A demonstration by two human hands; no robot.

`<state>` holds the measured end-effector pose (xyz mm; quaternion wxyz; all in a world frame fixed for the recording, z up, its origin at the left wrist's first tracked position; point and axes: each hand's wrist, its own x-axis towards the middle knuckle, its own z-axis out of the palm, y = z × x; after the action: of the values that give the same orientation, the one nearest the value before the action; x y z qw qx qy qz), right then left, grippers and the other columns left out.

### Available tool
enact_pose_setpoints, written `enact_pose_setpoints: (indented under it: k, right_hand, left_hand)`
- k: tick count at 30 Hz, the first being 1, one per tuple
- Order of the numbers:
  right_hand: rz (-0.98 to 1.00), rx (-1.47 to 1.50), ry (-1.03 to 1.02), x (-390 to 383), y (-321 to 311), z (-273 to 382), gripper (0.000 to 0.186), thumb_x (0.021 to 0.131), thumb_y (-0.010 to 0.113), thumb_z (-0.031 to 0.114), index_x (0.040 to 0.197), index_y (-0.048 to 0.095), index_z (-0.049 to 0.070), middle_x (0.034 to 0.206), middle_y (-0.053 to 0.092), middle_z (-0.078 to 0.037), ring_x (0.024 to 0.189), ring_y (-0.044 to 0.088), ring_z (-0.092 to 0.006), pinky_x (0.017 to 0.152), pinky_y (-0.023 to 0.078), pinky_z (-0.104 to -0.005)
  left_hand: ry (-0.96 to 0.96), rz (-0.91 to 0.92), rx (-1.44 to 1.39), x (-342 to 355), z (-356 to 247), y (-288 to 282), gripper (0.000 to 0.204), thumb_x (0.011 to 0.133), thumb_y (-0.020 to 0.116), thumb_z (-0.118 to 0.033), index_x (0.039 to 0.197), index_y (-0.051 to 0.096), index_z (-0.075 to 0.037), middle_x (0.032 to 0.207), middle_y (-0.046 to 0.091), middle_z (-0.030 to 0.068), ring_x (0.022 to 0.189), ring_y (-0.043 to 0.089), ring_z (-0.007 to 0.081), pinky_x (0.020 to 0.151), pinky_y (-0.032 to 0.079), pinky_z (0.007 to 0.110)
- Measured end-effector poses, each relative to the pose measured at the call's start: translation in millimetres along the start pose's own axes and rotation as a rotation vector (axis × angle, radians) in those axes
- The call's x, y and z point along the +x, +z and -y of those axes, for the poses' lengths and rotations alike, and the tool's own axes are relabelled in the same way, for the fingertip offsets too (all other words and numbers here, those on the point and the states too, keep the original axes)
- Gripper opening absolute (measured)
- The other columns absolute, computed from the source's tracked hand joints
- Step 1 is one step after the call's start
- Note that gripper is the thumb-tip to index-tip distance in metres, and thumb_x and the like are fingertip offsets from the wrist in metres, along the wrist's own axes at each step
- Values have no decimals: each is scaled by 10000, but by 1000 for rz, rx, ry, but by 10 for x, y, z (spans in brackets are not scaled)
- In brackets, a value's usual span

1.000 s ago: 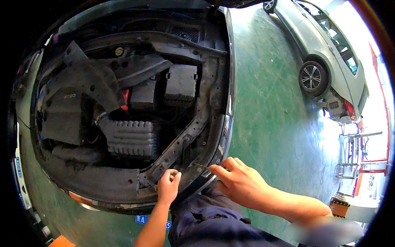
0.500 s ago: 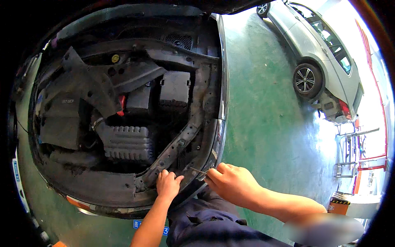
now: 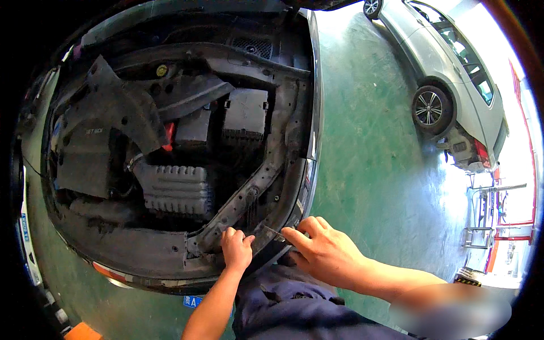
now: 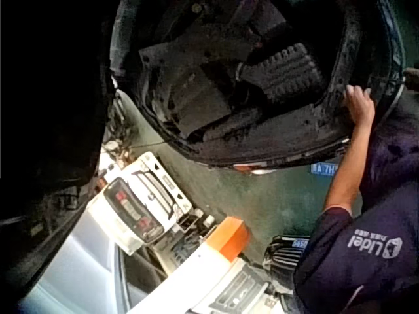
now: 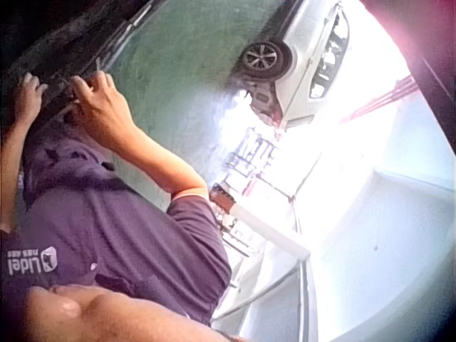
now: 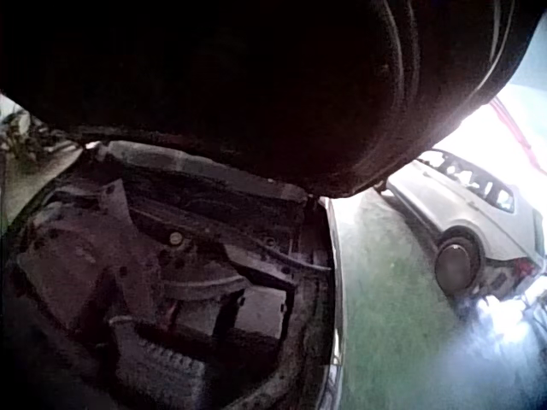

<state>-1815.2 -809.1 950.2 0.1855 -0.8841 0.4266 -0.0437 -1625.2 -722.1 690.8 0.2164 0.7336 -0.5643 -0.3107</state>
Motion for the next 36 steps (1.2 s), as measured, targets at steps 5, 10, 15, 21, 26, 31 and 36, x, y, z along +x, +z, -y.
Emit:
enact_pose_setpoints:
  k: [5,10,15,21,26,31,36]
  right_hand:
    - [287,-43,115,-68,43,-42,236,923,727,259,1024,635,67,869,647,-103,845,670,-317,727,580,-426]
    - [268,-122,-12,46,-74,-35,216,897,707,246,993,647,62,828,662,-97,846,694,-309,692,569,-433]
    - [559,-418,-208,239,-178,43,334,871,665,148,1174,666,7,920,707,-116,877,714,-298,712,568,-407]
    - [805,-436,-230,455,-43,113,400,889,623,121,1216,584,-105,950,739,-204,860,755,-376,696,592,-467]
    - [1195,-166,113,732,43,96,411,896,595,159,1216,560,-98,954,731,-264,918,730,-451,776,587,-522]
    - [1145,45,382,704,95,209,392,906,584,193,1199,593,-69,979,727,-287,954,725,-455,824,583,-516]
    - [984,468,887,640,193,364,311,918,570,215,1097,653,-25,921,733,-191,818,725,-325,719,572,-412]
  left_hand:
    - [-27,5,-9,-11,-12,13,239,855,804,-187,823,666,5,998,609,182,1031,572,411,902,462,522]
    - [-2,-20,-8,-14,12,42,236,861,801,-195,837,673,3,1008,611,182,1048,572,411,917,465,521]
    - [-5,-7,25,-16,3,2,293,879,802,-253,842,655,-2,1019,600,184,1052,564,411,921,466,515]
    - [-39,-1,129,-45,-68,-83,357,923,759,-338,936,704,15,1070,611,196,1082,570,407,966,477,501]
    - [-122,-30,97,-46,-127,3,348,921,761,-323,934,707,20,1075,604,188,1081,570,399,962,483,493]
    - [-124,-41,77,-36,-196,17,272,906,767,-268,922,711,-3,1042,596,171,1071,573,382,938,488,491]
    - [-151,-15,70,-25,-200,-35,267,905,766,-268,919,711,-7,1048,602,159,1073,576,375,930,492,485]
